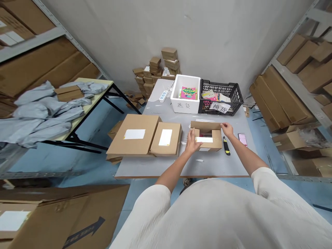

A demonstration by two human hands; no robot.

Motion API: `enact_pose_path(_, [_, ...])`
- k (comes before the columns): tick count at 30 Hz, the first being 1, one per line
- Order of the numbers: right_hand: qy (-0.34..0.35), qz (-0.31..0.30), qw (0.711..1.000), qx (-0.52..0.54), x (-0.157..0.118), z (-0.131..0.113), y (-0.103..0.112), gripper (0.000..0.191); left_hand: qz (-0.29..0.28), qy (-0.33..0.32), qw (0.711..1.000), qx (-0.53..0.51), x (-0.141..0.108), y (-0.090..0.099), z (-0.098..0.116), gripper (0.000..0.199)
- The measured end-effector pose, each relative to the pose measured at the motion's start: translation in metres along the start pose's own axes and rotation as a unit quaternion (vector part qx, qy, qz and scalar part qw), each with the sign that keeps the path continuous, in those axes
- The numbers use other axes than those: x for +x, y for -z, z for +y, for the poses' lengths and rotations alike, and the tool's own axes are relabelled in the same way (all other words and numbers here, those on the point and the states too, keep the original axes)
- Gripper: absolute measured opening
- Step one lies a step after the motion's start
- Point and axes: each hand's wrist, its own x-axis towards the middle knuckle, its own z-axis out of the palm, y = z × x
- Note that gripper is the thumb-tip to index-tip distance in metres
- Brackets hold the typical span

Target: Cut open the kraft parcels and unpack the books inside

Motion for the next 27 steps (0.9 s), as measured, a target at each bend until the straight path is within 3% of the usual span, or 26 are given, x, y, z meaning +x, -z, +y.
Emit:
enact_pose_path(5, [-0.025,0.035,0.996,-0.084,0.015,-0.010,-0.016,0.040,-0.014,0.004,1.000,0.027,0.000,-0.002,-0.005,0.113])
enact_pose_path(10, [0.076,-0.086,0.979,-0.169,0.005,0.000,-0.019,0.049,-0.031,0.013,0.999,0.042,0.002,-0.003,-0.008,0.105])
enact_pose_path(16, [0.101,-0.185,0.951,-0.225,-0.008,0.017,-0.006,0.051,-0.058,0.009,0.997,0.057,0.003,0.001,-0.007,0.093])
enact_pose_path(21, [0.101,-0.231,0.936,-0.245,0.003,0.017,0.001,0.044,-0.066,-0.007,0.994,0.082,0.006,0.018,0.000,0.063])
enact_pose_path(27, [0.115,-0.246,0.931,-0.244,0.012,0.012,-0.001,0.047,0.009,0.004,0.994,0.112,0.005,0.048,0.015,0.044])
